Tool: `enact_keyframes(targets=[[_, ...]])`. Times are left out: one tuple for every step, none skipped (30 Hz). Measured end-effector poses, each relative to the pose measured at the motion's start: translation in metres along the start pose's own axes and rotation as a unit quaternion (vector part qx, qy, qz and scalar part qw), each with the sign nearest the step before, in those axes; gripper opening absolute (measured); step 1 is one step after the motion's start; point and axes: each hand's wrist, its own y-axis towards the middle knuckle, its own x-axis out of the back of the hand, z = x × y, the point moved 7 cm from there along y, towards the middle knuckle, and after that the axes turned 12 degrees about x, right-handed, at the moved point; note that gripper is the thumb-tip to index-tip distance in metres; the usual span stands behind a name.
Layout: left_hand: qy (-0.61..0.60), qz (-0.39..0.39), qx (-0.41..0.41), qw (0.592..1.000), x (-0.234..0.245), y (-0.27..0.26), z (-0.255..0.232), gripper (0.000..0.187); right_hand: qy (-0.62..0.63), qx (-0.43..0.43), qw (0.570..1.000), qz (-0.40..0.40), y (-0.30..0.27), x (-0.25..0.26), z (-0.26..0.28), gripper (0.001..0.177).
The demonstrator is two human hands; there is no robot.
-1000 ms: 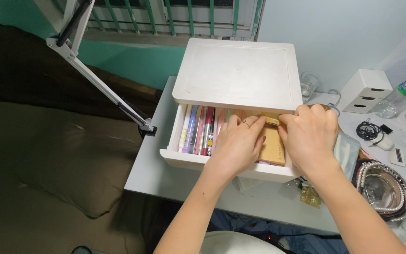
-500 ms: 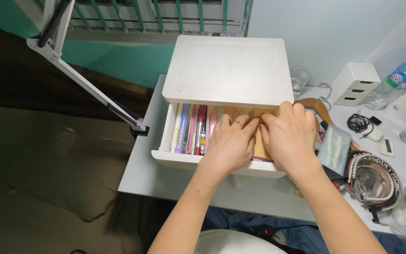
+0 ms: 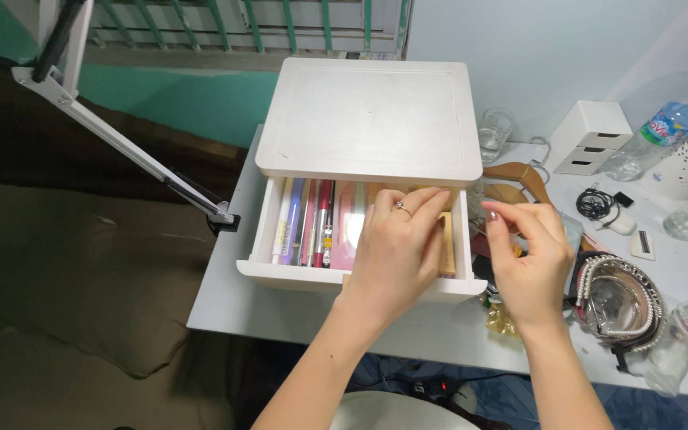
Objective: The person organizes various small items on a cluttered desk. They open a drawer, place a small yellow box inside, and then handle a purple packet, a black cable, and a small white box, placing them into a small white organizer. The person also picks up and examines a small black object and a yellow measuring tape before placing them in the organizer.
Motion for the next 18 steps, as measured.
enact_keyframes(targets=[[-0.011,-0.010,-0.008,1.000,-0.002,-0.001,-0.010,0.032,0.005,-0.026,1.000,-0.008,-0.010,0.006,-0.014,0.014],[-0.039,-0.010,-0.012,0.999,-0.006,-0.002,-0.020,0.027,0.009,-0.052,0.998,-0.018,-0.019,0.012,-0.029,0.014],[-0.067,-0.010,-0.016,0.998,-0.011,-0.004,-0.030,0.022,0.013,-0.078,0.996,-0.028,-0.028,0.018,-0.045,0.014],[-0.097,-0.010,-0.020,0.995,-0.018,-0.007,-0.039,0.017,0.011,-0.115,0.993,-0.027,-0.040,0.023,-0.062,0.015],[-0.113,0.009,-0.036,0.993,-0.029,-0.010,-0.048,0.012,0.009,-0.152,0.988,-0.027,-0.052,0.027,-0.079,0.016],[-0.128,0.028,-0.051,0.990,-0.042,-0.015,-0.057,0.010,0.007,-0.189,0.982,-0.026,-0.065,0.033,-0.096,0.017],[-0.144,0.048,-0.066,0.986,-0.056,-0.021,-0.066,0.012,0.020,-0.235,0.972,-0.021,-0.080,0.038,-0.113,0.018],[-0.142,0.070,-0.065,0.985,-0.072,-0.027,-0.073,0.013,0.033,-0.279,0.959,-0.016,-0.094,0.043,-0.129,0.019],[-0.140,0.093,-0.064,0.984,-0.088,-0.032,-0.078,0.014,0.046,-0.323,0.945,-0.011,-0.108,0.047,-0.145,0.020],[-0.139,0.115,-0.063,0.982,-0.103,-0.035,-0.080,0.016,0.052,-0.342,0.938,-0.016,-0.117,0.050,-0.161,0.019],[-0.114,0.122,-0.057,0.984,-0.117,-0.036,-0.079,0.013,0.058,-0.361,0.931,-0.021,-0.125,0.052,-0.176,0.019],[-0.088,0.128,-0.051,0.987,-0.130,-0.036,-0.078,0.012,0.064,-0.379,0.923,-0.025,-0.132,0.056,-0.191,0.019],[-0.062,0.135,-0.045,0.988,-0.144,-0.037,-0.079,0.012,0.059,-0.379,0.923,-0.019,-0.138,0.061,-0.202,0.019],[-0.060,0.142,-0.040,0.987,-0.156,-0.037,-0.080,0.012,0.053,-0.378,0.924,-0.012,-0.142,0.065,-0.213,0.019],[-0.058,0.149,-0.036,0.986,-0.169,-0.038,-0.081,0.012,0.048,-0.378,0.925,-0.006,-0.146,0.069,-0.224,0.019],[-0.054,0.156,-0.031,0.986,-0.182,-0.039,-0.081,0.012,0.024,-0.369,0.929,0.013,-0.148,0.072,-0.235,0.020],[-0.068,0.173,0.007,0.983,-0.198,-0.039,-0.075,0.013,0.001,-0.359,0.933,0.031,-0.150,0.074,-0.247,0.021],[-0.082,0.190,0.046,0.977,-0.217,-0.039,-0.067,0.015,-0.022,-0.350,0.935,0.050,-0.153,0.074,-0.258,0.022]])
